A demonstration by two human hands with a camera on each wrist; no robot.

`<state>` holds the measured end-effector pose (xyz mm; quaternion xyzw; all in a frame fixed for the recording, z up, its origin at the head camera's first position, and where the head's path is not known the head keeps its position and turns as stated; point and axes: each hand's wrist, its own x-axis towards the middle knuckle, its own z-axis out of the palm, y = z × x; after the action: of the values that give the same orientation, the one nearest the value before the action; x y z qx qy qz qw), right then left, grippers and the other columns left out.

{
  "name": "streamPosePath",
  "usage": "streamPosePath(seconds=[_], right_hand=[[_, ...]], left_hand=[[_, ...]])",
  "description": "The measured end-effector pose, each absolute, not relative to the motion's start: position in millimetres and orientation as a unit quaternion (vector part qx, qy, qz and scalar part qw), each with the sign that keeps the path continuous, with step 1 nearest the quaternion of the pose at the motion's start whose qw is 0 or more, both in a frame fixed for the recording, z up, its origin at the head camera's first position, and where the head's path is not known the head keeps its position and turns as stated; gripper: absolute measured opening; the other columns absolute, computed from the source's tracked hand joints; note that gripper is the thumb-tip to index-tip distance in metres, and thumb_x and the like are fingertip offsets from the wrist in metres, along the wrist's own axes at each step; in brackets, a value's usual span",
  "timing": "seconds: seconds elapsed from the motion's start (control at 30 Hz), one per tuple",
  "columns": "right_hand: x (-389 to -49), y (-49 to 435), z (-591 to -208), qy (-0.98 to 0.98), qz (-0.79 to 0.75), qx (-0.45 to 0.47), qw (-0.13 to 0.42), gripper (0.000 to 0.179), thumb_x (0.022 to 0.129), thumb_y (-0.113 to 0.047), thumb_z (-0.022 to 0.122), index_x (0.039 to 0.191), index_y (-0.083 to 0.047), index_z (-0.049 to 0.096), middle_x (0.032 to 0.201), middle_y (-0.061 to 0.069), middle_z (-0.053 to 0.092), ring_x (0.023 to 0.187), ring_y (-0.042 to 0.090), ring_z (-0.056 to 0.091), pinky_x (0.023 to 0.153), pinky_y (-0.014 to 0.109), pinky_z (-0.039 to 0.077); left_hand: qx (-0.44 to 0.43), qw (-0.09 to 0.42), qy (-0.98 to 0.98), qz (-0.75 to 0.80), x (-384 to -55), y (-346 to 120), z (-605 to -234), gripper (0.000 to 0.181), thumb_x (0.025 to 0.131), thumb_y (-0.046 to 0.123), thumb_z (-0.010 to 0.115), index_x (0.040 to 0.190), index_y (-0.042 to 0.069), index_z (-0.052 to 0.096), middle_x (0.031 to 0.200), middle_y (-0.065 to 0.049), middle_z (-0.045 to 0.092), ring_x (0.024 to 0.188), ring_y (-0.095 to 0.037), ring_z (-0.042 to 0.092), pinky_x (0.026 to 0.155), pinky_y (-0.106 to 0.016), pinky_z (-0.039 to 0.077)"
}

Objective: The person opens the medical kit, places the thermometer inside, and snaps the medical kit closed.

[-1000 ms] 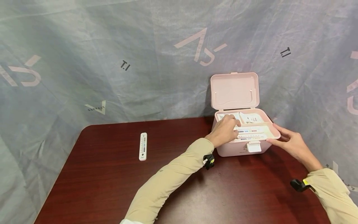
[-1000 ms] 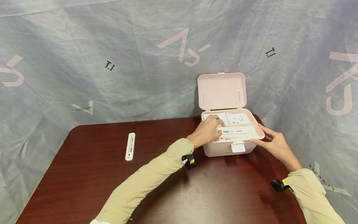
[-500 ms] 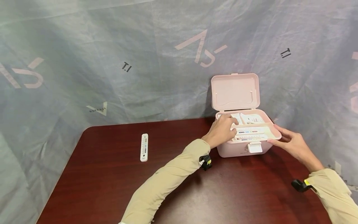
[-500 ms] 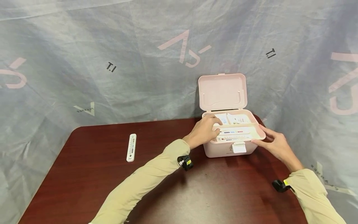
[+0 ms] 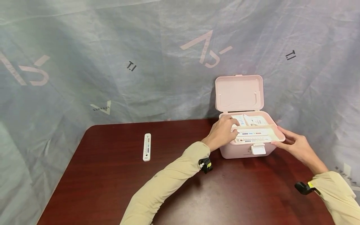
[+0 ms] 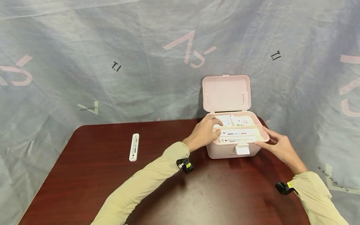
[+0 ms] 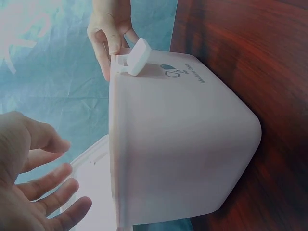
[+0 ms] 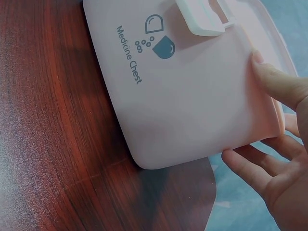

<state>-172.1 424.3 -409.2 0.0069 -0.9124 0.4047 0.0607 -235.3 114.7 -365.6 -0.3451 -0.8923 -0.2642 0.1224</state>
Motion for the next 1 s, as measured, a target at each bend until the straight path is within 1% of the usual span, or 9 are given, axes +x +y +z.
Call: streamPosePath(seconds=[0.13, 0.33, 0.57, 0.7, 0.8, 0.87, 1.0], right_hand=[[-170.8, 426.2, -410.3, -0.915, 0.399, 0.005, 0.056, 0.079, 0.081, -0.028, 0.075, 0.147, -0.013, 0.033, 0.145, 0.023, 0.032, 0.096, -0.02, 0.046, 0.07, 0.005, 0.042], [-170.2, 425.1, -410.3, -0.915, 0.4, 0.006, 0.057, 0.079, 0.081, -0.028, 0.075, 0.147, -0.011, 0.033, 0.144, 0.023, 0.034, 0.095, -0.02, 0.047, 0.07, 0.005, 0.042], [-173.5, 425.1, -410.0, -0.914, 0.401, 0.008, 0.061, 0.079, 0.081, -0.027, 0.075, 0.146, -0.01, 0.033, 0.143, 0.023, 0.035, 0.094, -0.02, 0.048, 0.07, 0.005, 0.042], [-174.3, 426.2, -410.7, -0.913, 0.403, 0.018, 0.064, 0.079, 0.082, -0.025, 0.075, 0.146, -0.009, 0.033, 0.143, 0.024, 0.034, 0.094, -0.02, 0.048, 0.07, 0.005, 0.042], [-174.4, 426.6, -411.2, -0.912, 0.404, 0.022, 0.064, 0.079, 0.082, -0.023, 0.075, 0.146, -0.008, 0.033, 0.143, 0.026, 0.034, 0.095, -0.02, 0.047, 0.071, 0.005, 0.042], [-174.0, 426.4, -411.3, -0.91, 0.409, 0.023, 0.064, 0.078, 0.082, -0.022, 0.075, 0.146, -0.008, 0.033, 0.143, 0.024, 0.034, 0.095, -0.019, 0.048, 0.071, 0.005, 0.042], [-172.5, 425.4, -410.9, -0.902, 0.425, 0.029, 0.07, 0.076, 0.082, -0.019, 0.075, 0.145, -0.006, 0.034, 0.144, 0.013, 0.038, 0.096, -0.018, 0.05, 0.071, 0.006, 0.043]], left_hand=[[-0.336, 0.127, -0.895, -0.265, -233.9, 112.5, -367.4, 0.025, 0.081, 0.016, 0.063, 0.105, 0.019, 0.07, 0.102, 0.006, 0.058, 0.099, -0.008, 0.051, 0.07, -0.02, 0.046], [-0.326, 0.129, -0.897, -0.269, -232.8, 108.9, -367.6, 0.026, 0.081, 0.017, 0.064, 0.106, 0.02, 0.07, 0.104, 0.005, 0.059, 0.101, -0.007, 0.052, 0.072, -0.02, 0.047], [-0.321, 0.138, -0.898, -0.268, -232.1, 102.4, -363.4, 0.027, 0.081, 0.018, 0.064, 0.108, 0.019, 0.069, 0.111, 0.005, 0.059, 0.109, -0.01, 0.052, 0.077, -0.023, 0.047], [-0.318, 0.138, -0.898, -0.269, -230.4, 99.7, -361.1, 0.028, 0.082, 0.016, 0.063, 0.109, 0.018, 0.069, 0.113, 0.004, 0.059, 0.108, -0.012, 0.052, 0.078, -0.024, 0.047], [-0.315, 0.137, -0.9, -0.27, -228.4, 97.5, -361.0, 0.028, 0.082, 0.016, 0.062, 0.109, 0.019, 0.069, 0.111, 0.005, 0.059, 0.103, -0.012, 0.053, 0.075, -0.024, 0.047], [-0.313, 0.136, -0.9, -0.273, -226.9, 95.7, -362.2, 0.027, 0.082, 0.016, 0.062, 0.109, 0.019, 0.069, 0.108, 0.006, 0.06, 0.1, -0.011, 0.053, 0.072, -0.023, 0.047], [-0.312, 0.14, -0.897, -0.282, -224.7, 91.4, -366.4, 0.026, 0.082, 0.017, 0.062, 0.107, 0.019, 0.069, 0.105, 0.006, 0.061, 0.098, -0.011, 0.053, 0.071, -0.023, 0.046]])
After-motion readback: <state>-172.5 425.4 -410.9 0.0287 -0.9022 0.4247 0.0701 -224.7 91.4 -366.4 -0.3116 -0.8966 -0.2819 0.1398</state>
